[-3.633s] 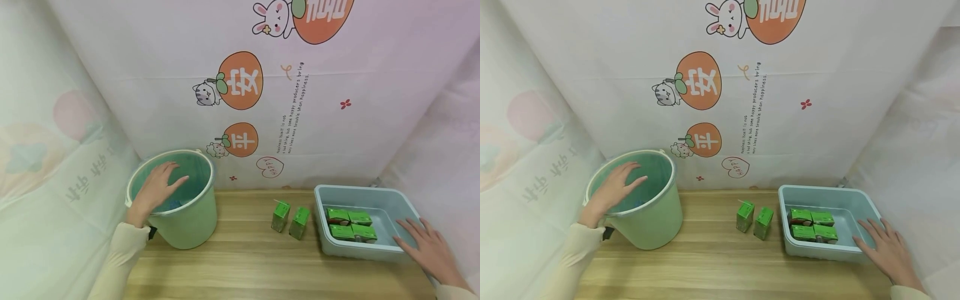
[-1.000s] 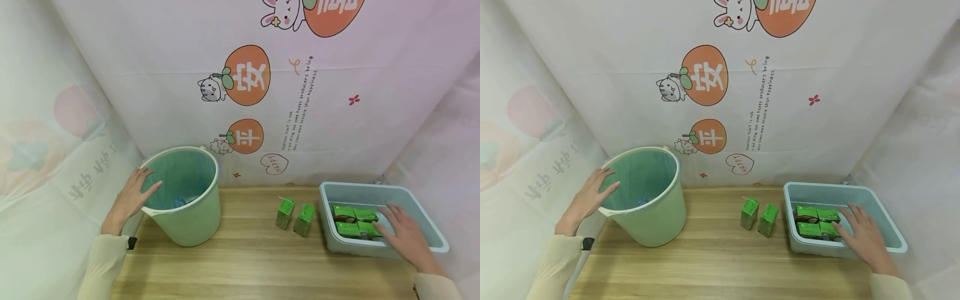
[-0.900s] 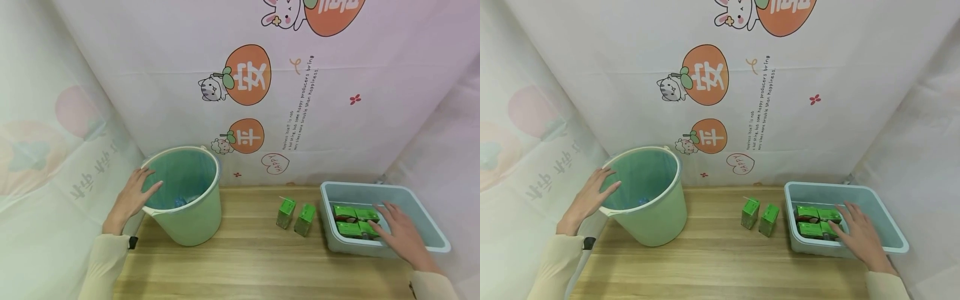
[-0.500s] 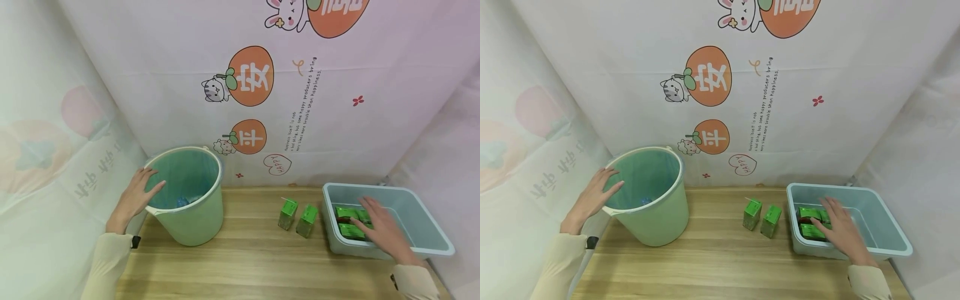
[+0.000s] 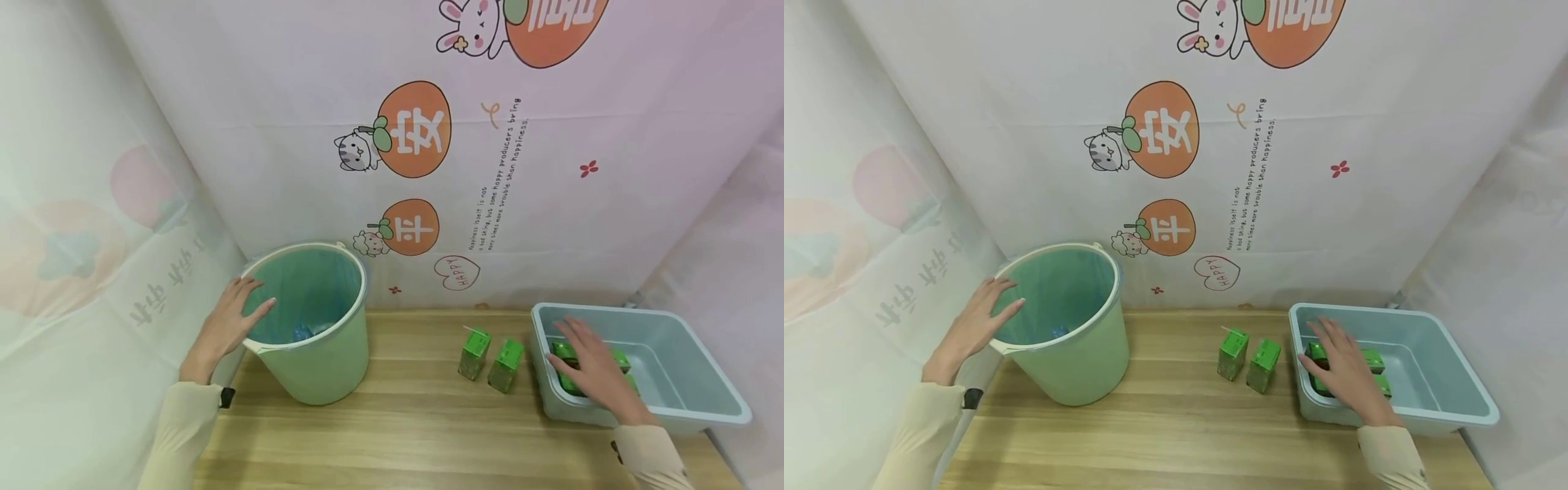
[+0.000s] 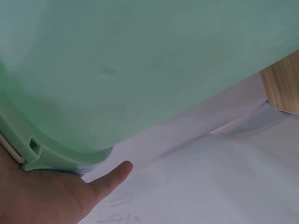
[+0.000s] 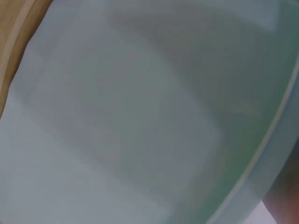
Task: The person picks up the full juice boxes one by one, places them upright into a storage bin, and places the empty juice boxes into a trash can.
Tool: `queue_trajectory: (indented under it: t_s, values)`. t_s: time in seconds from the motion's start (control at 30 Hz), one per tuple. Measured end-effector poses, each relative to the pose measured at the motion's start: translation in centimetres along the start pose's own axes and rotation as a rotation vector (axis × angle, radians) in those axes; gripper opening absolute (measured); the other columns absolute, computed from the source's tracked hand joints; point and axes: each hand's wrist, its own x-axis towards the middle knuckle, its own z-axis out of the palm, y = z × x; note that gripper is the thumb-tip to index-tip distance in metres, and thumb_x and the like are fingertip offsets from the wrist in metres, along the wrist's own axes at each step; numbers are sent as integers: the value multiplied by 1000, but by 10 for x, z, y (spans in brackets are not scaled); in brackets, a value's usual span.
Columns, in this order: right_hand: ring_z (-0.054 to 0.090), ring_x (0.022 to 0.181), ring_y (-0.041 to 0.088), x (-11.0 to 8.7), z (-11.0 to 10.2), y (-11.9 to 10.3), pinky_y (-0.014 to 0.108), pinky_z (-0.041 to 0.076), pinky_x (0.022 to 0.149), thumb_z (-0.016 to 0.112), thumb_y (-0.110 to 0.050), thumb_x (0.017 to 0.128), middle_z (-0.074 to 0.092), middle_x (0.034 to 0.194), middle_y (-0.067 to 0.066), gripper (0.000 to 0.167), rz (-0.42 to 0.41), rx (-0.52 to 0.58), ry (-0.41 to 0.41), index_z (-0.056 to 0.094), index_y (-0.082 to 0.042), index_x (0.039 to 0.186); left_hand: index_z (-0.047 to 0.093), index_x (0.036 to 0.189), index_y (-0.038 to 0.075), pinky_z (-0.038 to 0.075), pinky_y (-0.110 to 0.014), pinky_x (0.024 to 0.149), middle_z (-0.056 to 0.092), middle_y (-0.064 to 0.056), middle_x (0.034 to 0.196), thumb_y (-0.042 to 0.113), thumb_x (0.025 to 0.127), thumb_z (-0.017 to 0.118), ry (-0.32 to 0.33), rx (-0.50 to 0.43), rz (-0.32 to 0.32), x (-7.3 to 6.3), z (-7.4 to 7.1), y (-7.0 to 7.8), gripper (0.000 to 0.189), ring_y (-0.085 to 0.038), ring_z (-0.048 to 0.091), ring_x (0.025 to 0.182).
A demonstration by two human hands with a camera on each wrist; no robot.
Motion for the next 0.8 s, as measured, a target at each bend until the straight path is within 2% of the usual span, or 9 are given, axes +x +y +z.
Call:
queue_trajectory:
  t_s: [0.2, 0.27, 0.4, 0.5, 0.67, 0.8]
  values:
    - [30, 147, 57, 9, 16, -14, 60, 8, 128, 72, -35, 101, 35, 161, 33, 75, -25, -3, -9, 43, 5, 156, 36, 162, 1, 22, -80, 113, 20, -28, 171, 55, 110, 48, 4, 0, -4, -1, 1, 0, 75, -47, 7, 159]
    - [30, 147, 57, 12, 19, -20, 63, 12, 127, 73, -37, 100, 34, 161, 33, 77, -19, 3, -23, 42, 6, 156, 36, 162, 1, 22, -80, 114, 20, -28, 171, 55, 110, 48, 5, 2, -3, 0, 1, 0, 76, -47, 7, 160]
    - [28, 149, 57, 20, 24, -36, 74, 26, 116, 75, -35, 98, 30, 164, 32, 82, 14, 45, -76, 38, 6, 159, 37, 161, 1, 21, -79, 115, 21, -29, 170, 54, 110, 48, 11, 4, 0, 0, 0, -1, 75, -47, 7, 159]
    - [28, 148, 58, 27, 29, -47, 78, 33, 109, 75, -33, 98, 28, 165, 33, 83, 31, 68, -109, 36, 8, 159, 38, 160, 1, 21, -79, 115, 21, -28, 170, 54, 110, 49, 15, 5, -2, -1, 0, -2, 74, -47, 8, 159]
    - [27, 149, 57, 36, 43, -59, 75, 33, 112, 75, -35, 99, 28, 165, 33, 85, 34, 67, -147, 35, 8, 159, 38, 160, 1, 20, -78, 116, 21, -28, 170, 54, 110, 49, 17, 1, -1, -2, 0, -2, 73, -46, 7, 160]
    - [29, 149, 55, 40, 57, -67, 73, 32, 114, 77, -37, 97, 32, 164, 32, 86, 15, 52, -147, 38, 7, 159, 39, 160, 1, 19, -78, 116, 22, -29, 170, 53, 110, 49, 21, 3, 3, -1, 2, -2, 73, -46, 7, 160]
